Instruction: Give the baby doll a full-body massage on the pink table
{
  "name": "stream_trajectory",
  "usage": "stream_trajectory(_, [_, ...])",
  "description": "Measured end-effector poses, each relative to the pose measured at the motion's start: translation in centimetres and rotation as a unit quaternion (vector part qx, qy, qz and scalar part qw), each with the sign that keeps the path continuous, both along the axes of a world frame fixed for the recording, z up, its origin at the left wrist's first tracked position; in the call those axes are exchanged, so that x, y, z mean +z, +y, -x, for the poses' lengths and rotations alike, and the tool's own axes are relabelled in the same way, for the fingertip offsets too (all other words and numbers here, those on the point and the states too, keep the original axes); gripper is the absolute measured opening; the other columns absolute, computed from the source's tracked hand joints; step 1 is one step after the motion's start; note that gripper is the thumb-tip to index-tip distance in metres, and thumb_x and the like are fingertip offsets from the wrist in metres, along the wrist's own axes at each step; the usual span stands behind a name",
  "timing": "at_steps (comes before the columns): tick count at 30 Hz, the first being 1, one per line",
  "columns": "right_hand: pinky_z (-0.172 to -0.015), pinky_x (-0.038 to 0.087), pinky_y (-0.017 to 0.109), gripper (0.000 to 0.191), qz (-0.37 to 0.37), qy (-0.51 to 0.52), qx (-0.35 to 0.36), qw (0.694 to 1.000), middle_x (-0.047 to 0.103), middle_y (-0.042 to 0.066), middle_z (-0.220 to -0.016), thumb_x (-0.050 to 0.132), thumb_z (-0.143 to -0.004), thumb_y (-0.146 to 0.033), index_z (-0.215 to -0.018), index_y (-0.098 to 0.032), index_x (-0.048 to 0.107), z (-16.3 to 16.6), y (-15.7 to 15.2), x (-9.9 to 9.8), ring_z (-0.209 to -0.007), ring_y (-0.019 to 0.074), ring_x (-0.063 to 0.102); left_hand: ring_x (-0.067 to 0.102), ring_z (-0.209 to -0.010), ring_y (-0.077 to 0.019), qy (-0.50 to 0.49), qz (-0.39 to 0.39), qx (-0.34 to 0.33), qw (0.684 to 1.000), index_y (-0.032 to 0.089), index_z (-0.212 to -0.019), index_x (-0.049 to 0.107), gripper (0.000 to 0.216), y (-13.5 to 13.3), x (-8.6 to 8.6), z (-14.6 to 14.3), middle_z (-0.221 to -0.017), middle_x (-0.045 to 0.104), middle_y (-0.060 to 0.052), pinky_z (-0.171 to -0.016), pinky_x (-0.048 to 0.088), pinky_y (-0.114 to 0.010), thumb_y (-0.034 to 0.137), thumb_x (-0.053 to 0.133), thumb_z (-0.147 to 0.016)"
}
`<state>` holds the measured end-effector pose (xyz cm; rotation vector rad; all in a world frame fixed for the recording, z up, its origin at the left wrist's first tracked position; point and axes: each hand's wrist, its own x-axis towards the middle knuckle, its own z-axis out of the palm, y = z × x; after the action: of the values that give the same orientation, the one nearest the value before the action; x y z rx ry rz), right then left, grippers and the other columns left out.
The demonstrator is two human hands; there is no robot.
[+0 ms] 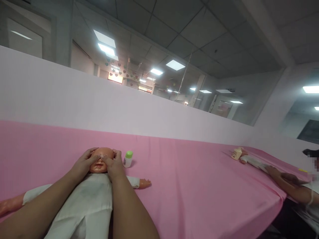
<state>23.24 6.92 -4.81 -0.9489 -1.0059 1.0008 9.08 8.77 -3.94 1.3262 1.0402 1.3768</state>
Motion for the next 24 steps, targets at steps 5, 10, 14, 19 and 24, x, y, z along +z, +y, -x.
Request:
stream_trajectory(5, [-0.093, 0.054, 0.035, 0.062, 0.013, -0.045, -0.028, 0.999, 0.067, 0.006, -0.118, 0.084, -0.067, -0.046, -0.119, -0.025, 0.058, 0.0, 0.2, 0.0, -0.106, 0.0234, 0.066, 0.069, -0.103, -0.0289, -0.003, 0.018, 0.008, 1.0, 0.02, -0.125, 0.062, 0.065, 0.1, 0.0, -0.2, -0.117, 0.071, -0.01, -0.088, 0.057, -0.039, 0.052, 0.074, -0.069])
stream_trajectory(10, [-0.094, 0.054, 0.036, 0.05, 0.006, 0.027, -0.016, 1.0, 0.071, 0.005, -0.109, 0.079, -0.072, -0.05, -0.111, -0.023, 0.063, 0.1, 0.8, -0.4, -0.101, 0.0222, 0.068, 0.069, -0.106, -0.0273, -0.05, 0.047, -0.001, 0.998, 0.019, -0.124, 0.063, 0.058, 0.1, 0.1, -0.4, -0.119, 0.071, -0.01, -0.093, 0.056, -0.039, 0.051, 0.07, -0.076])
stream_trajectory(14, [-0.099, 0.051, 0.037, 0.047, 0.01, 0.084, -0.005, 0.996, 0.073, 0.004, -0.107, 0.08, -0.069, -0.049, -0.107, -0.022, 0.068, -0.1, 1.1, -0.7, -0.105, 0.0225, 0.067, 0.069, -0.108, -0.0262, -0.113, 0.068, -0.019, 0.991, 0.018, -0.123, 0.065, 0.051, 0.2, 0.0, -0.5, -0.12, 0.071, -0.011, -0.096, 0.055, -0.039, 0.043, 0.07, -0.079])
stream_trajectory(19, [-0.1, 0.05, 0.039, 0.053, 0.014, 0.104, 0.022, 0.994, 0.073, 0.006, -0.115, 0.083, -0.065, -0.049, -0.109, -0.023, 0.07, -0.7, 1.2, -0.9, -0.112, 0.0244, 0.065, 0.067, -0.115, -0.0266, -0.179, 0.086, -0.023, 0.98, 0.018, -0.128, 0.064, 0.048, 0.2, -0.4, -0.7, -0.131, 0.068, -0.013, -0.097, 0.056, -0.038, 0.032, 0.066, -0.081])
stream_trajectory(24, [-0.105, 0.047, 0.04, 0.065, 0.006, 0.061, 0.053, 0.997, 0.071, 0.008, -0.122, 0.082, -0.065, -0.052, -0.121, -0.023, 0.067, -1.3, 0.6, -0.5, -0.117, 0.0261, 0.064, 0.066, -0.119, -0.0265, -0.083, 0.043, -0.003, 0.996, 0.017, -0.142, 0.053, 0.056, 0.5, -0.9, -0.8, -0.139, 0.064, -0.015, -0.1, 0.054, -0.039, 0.04, 0.051, -0.091])
